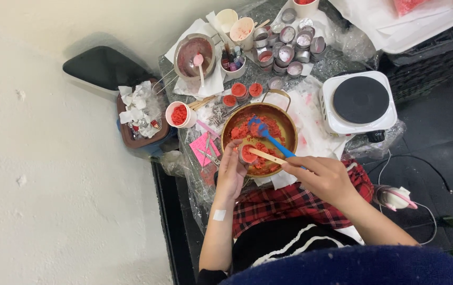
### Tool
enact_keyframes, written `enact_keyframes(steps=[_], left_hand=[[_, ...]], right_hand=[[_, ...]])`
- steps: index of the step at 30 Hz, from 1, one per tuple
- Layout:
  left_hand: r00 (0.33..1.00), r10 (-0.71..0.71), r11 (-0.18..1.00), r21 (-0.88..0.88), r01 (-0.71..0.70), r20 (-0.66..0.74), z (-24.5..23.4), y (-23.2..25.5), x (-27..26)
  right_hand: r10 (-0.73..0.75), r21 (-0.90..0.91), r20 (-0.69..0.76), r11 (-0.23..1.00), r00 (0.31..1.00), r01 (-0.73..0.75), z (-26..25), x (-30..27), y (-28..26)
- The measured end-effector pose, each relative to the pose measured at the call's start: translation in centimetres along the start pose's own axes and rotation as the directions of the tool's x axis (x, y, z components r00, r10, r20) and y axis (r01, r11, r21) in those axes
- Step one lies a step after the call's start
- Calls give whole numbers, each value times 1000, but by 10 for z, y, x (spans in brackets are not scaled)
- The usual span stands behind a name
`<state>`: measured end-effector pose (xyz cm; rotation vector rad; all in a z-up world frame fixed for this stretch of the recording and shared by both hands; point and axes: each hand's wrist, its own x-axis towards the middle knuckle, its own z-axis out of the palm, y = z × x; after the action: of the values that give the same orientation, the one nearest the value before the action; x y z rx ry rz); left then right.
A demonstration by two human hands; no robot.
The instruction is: Filling small metal containers with red wax using a spatula.
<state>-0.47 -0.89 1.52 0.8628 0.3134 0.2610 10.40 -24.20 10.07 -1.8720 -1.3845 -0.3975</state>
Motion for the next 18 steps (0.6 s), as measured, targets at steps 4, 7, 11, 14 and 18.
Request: enact_keyframes(steps=[4,7,11,14,18], left_hand=[[1000,1,1000,12,-1,-8,-1,6,0],[1000,10,1000,6,-10,-10,-6,5,1],[1000,26,1000,-8,-26,9,-13,0,1],[1000,5,1000,-18,-4,15,-15,-4,1],[999,-46,999,-28,47,14,-5,1,0]], right_hand=[[-21,-7,26,1000,999,21,-15,10,-5],[19,-8,-11,1000,1000,-19,-13,4,-3],[301,164,-74,944,951,-286,-3,-5,0],[360,216,-73,916,930,-338,2,-2,0],[193,114,-67,976,979,-185,4,7,-3]])
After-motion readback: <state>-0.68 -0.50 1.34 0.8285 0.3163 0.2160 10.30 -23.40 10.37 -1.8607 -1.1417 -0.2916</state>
